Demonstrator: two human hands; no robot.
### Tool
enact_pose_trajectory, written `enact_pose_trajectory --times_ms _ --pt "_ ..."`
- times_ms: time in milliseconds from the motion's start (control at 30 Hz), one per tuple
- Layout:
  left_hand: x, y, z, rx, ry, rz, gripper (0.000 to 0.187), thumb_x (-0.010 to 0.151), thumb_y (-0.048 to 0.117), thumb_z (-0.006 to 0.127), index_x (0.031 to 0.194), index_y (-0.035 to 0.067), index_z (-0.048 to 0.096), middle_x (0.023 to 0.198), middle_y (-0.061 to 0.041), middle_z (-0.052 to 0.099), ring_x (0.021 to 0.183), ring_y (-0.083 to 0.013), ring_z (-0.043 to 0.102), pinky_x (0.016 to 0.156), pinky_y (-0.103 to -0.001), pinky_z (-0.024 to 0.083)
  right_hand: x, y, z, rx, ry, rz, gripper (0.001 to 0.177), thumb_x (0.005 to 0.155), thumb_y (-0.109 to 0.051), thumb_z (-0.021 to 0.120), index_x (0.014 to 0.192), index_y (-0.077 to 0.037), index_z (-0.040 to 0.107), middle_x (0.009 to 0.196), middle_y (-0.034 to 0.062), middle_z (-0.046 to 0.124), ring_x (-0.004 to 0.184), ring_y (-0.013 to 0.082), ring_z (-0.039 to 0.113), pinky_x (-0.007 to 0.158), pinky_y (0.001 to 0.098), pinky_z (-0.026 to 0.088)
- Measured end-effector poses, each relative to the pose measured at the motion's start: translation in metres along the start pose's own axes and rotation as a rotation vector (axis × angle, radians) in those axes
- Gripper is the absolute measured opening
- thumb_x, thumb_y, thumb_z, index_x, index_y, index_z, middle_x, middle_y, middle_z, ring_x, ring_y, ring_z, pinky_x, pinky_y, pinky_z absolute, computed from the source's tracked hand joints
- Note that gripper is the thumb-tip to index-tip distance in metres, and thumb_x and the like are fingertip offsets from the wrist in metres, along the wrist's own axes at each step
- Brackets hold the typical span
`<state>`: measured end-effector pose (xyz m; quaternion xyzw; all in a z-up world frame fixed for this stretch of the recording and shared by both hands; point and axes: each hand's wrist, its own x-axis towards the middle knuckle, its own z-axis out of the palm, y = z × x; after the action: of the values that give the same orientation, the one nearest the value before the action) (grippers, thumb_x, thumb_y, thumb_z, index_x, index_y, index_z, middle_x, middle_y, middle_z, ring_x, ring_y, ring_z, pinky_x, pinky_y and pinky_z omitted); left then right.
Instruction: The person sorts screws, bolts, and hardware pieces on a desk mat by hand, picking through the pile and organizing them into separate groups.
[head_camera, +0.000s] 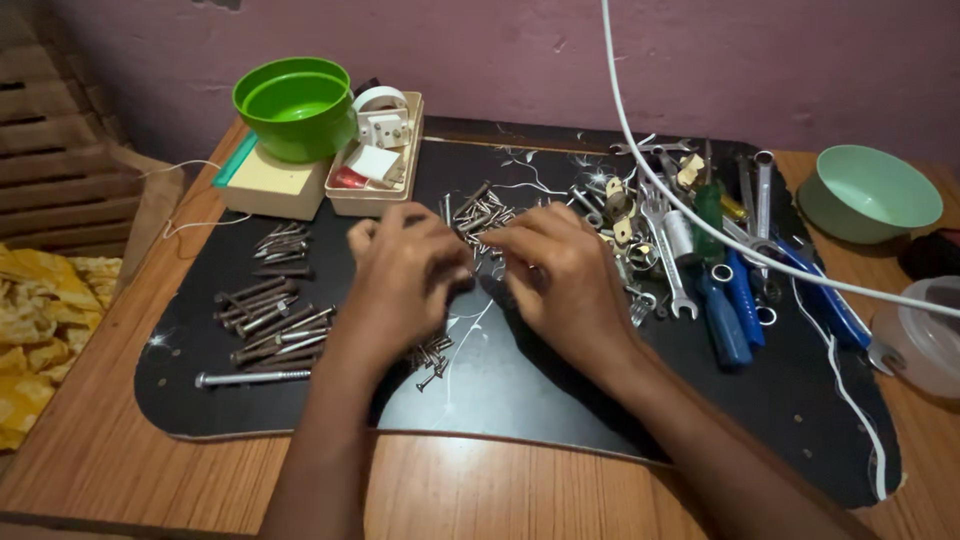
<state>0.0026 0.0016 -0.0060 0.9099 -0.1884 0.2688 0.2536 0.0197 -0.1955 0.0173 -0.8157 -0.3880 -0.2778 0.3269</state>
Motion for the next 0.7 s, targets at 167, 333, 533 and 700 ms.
enact_pose_trajectory --times_ms 167,333,533,700 --pt "0.001 -0.015 0.000 0.027 0.166 -0.040 0.014 0.080 0.004 0.078 0.089 0.015 0.076 0.094 0.000 0.072 0.112 -0.0252 0.060 0.095 -0.047 0.034 -0.003 -0.004 0.007 0.037 0.004 0.057 0.023 0.082 0.007 0.076 0.103 -0.003 0.074 0.089 0.0098 0.073 0.078 0.0224 0.068 0.065 0.0363 0.054" --pt "-0.001 -0.017 0.000 0.010 0.218 -0.066 0.022 0.079 0.000 0.075 0.093 0.017 0.078 0.095 0.001 0.073 0.110 -0.0253 0.061 0.095 -0.043 0.035 -0.006 -0.013 0.013 0.078 -0.029 0.064 0.015 0.082 0.001 0.080 0.093 -0.002 0.071 0.083 0.0106 0.071 0.075 0.0240 0.067 0.066 0.0381 0.052" --pt "-0.002 -0.014 -0.004 0.005 0.256 -0.111 0.032 0.080 -0.007 0.069 0.101 0.016 0.078 0.098 -0.003 0.067 0.103 -0.0247 0.060 0.091 -0.042 0.035 -0.008 -0.020 0.016 0.195 -0.096 0.122 0.013 0.084 0.004 0.074 0.095 -0.004 0.072 0.082 0.0096 0.069 0.070 0.0210 0.067 0.059 0.0346 0.051" --pt "-0.002 -0.013 -0.005 0.028 0.273 -0.114 0.027 0.078 -0.007 0.068 0.094 0.014 0.076 0.099 -0.002 0.067 0.105 -0.0245 0.061 0.089 -0.043 0.034 -0.009 -0.025 0.016 0.292 -0.129 0.139 0.015 0.085 0.001 0.075 0.099 -0.003 0.073 0.085 0.0083 0.071 0.074 0.0205 0.068 0.065 0.0335 0.053"
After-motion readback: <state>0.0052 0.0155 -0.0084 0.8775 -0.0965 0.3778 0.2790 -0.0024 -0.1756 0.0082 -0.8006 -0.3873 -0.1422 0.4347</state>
